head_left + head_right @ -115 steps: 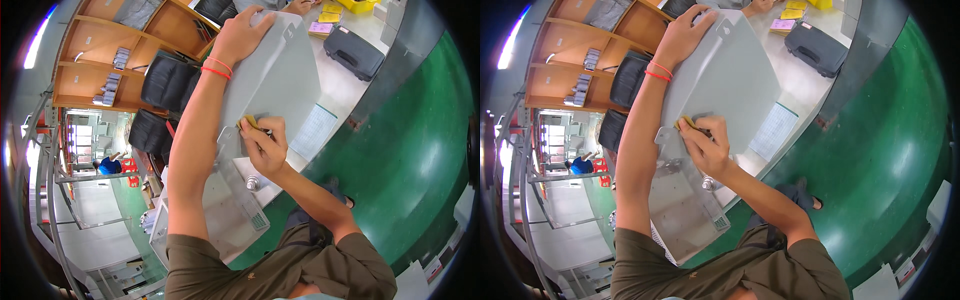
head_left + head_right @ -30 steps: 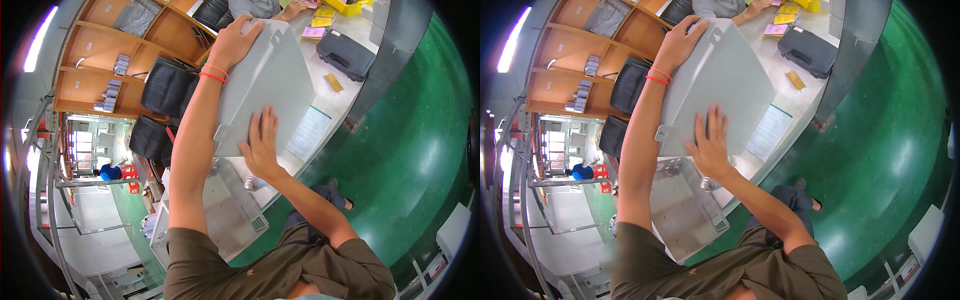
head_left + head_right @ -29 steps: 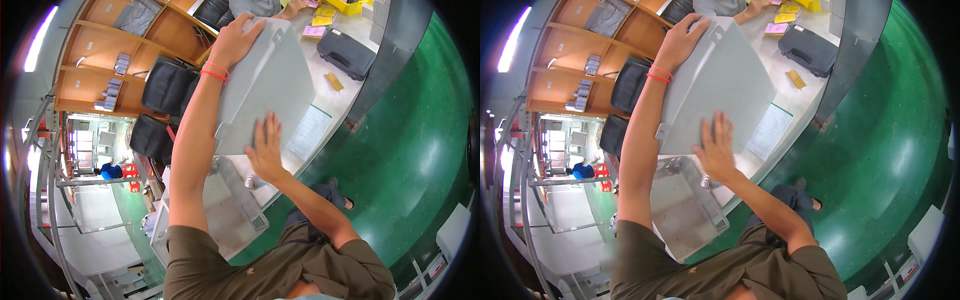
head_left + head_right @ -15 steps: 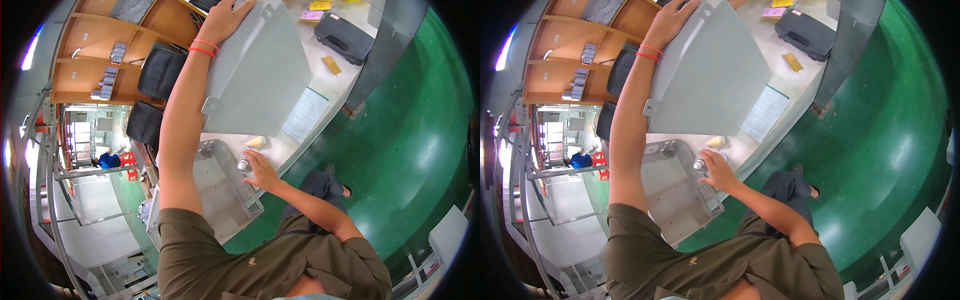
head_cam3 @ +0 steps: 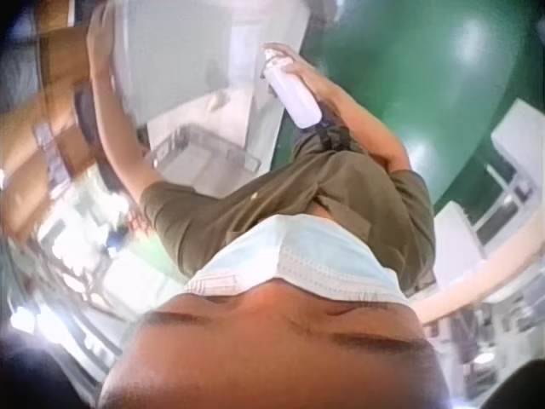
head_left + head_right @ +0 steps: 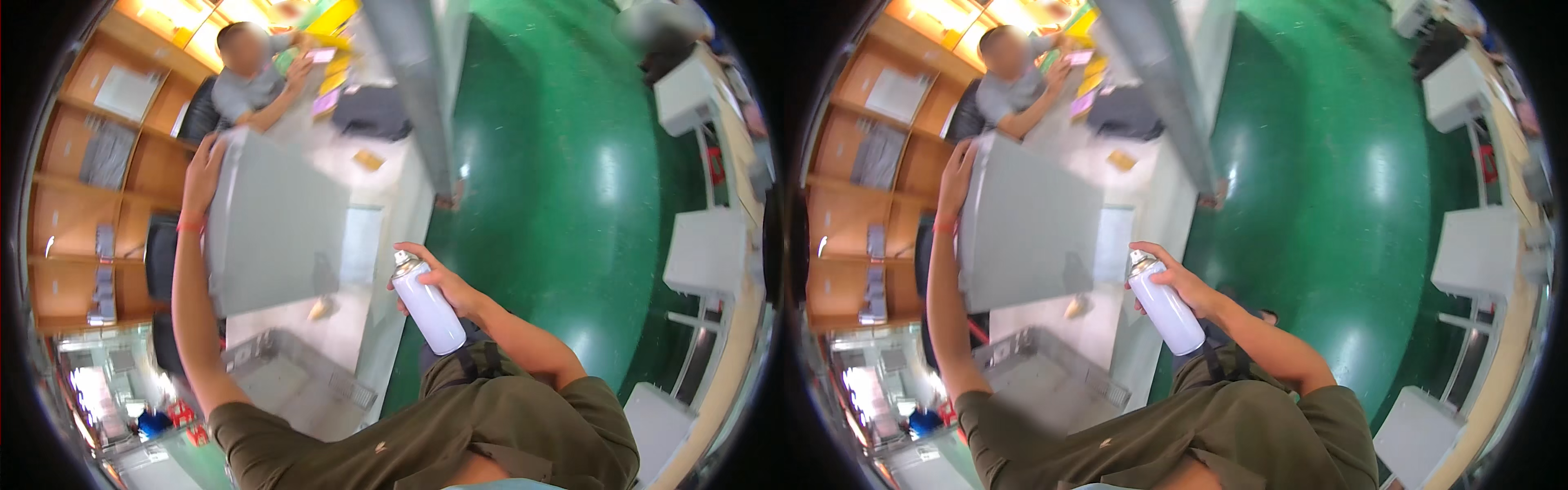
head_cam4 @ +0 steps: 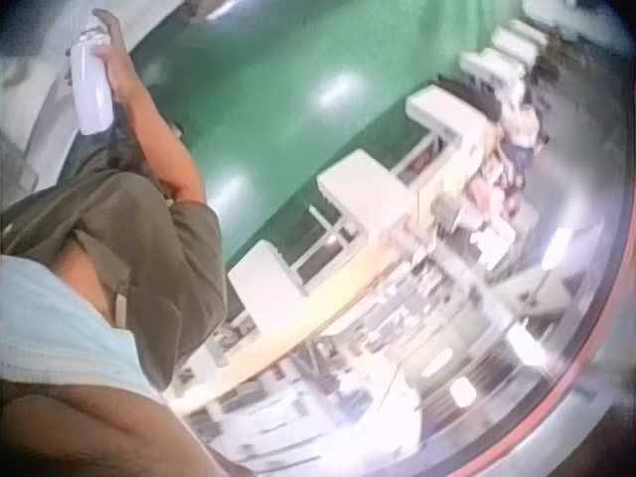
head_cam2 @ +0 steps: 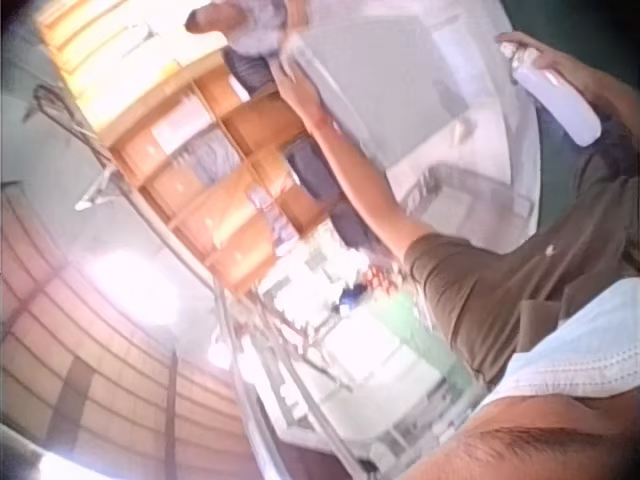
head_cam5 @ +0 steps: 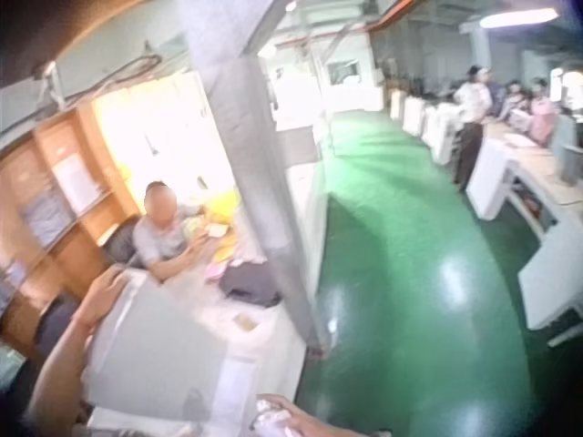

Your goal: The recorder prepares metal enclosures by cleaning, sanding, and inspecting them on a fabrication floor.

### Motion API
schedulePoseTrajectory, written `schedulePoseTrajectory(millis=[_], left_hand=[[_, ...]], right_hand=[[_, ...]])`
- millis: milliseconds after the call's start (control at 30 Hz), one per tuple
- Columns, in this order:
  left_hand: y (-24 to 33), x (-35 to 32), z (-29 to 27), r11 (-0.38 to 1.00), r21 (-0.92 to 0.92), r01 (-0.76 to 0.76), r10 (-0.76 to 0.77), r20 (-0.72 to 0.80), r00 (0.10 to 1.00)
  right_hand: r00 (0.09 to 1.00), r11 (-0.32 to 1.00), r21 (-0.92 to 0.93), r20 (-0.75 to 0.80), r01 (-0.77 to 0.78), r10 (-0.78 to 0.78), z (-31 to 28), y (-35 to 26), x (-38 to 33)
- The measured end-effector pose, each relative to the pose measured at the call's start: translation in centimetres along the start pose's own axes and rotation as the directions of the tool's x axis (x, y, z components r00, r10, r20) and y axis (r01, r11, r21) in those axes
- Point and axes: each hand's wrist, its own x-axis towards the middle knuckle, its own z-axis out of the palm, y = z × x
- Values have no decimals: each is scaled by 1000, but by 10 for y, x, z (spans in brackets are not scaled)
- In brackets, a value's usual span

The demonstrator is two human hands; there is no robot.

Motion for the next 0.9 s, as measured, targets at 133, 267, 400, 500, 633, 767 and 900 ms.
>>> schedulePoseTrajectory(millis=[133, 267, 400, 500, 633, 767, 900], left_hand=[[43, -1, -3, 986, -163, 17, -1, 94, 996], [18, 0, -13, 990, -140, -30, 56, 189, 980], [-33, 24, -7, 994, 56, 97, -106, 200, 974], [-16, 45, 4, 981, 155, 116, -153, 253, 955], [3, 51, 12, 955, 259, 144, -211, 254, 944], [23, 66, 26, 931, 340, 129, -223, 254, 941], [29, 76, 31, 912, 397, 107, -215, 237, 948]], right_hand=[[855, 865, 63, -204, 497, -476, 13, -63, -65], [684, 721, 63, -380, 690, -622, -40, -103, -115], [602, 598, 209, -538, 774, -591, -60, -135, -189], [573, 526, 263, -553, 809, -605, -84, -136, -247], [408, 522, 25, -654, 853, -637, -101, -145, -304], [310, 331, 120, -727, 936, -613, -104, -164, -344], [285, 229, 175, -695, 958, -660, -89, -182, -373]])
